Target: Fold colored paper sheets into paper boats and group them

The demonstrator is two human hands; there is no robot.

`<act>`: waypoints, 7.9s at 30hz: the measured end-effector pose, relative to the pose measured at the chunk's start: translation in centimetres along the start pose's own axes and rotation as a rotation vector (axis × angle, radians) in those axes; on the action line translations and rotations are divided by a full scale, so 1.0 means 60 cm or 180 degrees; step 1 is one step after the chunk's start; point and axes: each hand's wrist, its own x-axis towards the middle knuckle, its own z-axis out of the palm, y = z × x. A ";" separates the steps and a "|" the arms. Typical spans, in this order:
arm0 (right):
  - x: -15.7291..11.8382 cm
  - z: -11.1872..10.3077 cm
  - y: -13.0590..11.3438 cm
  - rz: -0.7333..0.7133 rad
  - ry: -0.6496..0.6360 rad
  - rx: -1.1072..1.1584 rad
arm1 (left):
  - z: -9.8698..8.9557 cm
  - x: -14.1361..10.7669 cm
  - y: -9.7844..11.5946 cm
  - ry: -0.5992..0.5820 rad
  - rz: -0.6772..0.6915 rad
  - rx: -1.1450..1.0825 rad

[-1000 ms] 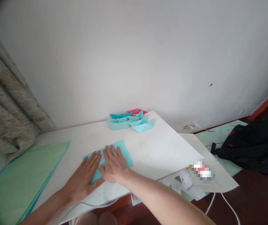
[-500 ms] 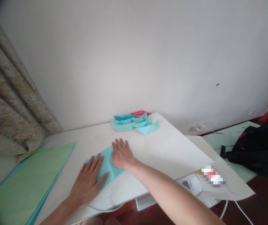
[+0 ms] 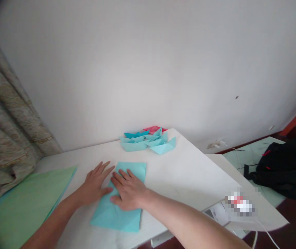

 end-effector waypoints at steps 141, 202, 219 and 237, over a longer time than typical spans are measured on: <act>0.051 -0.003 0.012 0.0090 -0.0470 0.0020 | 0.056 0.030 -0.045 0.0699 -0.1693 0.0301; 0.065 0.009 0.033 0.0586 -0.0268 -0.0357 | 0.041 0.010 -0.068 -0.0290 -0.0749 -0.0221; 0.071 0.013 0.039 0.0920 -0.0085 -0.0449 | 0.032 0.004 -0.054 -0.0478 -0.0552 -0.0382; 0.072 0.025 0.060 0.1173 0.0138 -0.0507 | 0.011 -0.022 -0.016 -0.1102 0.0580 -0.0654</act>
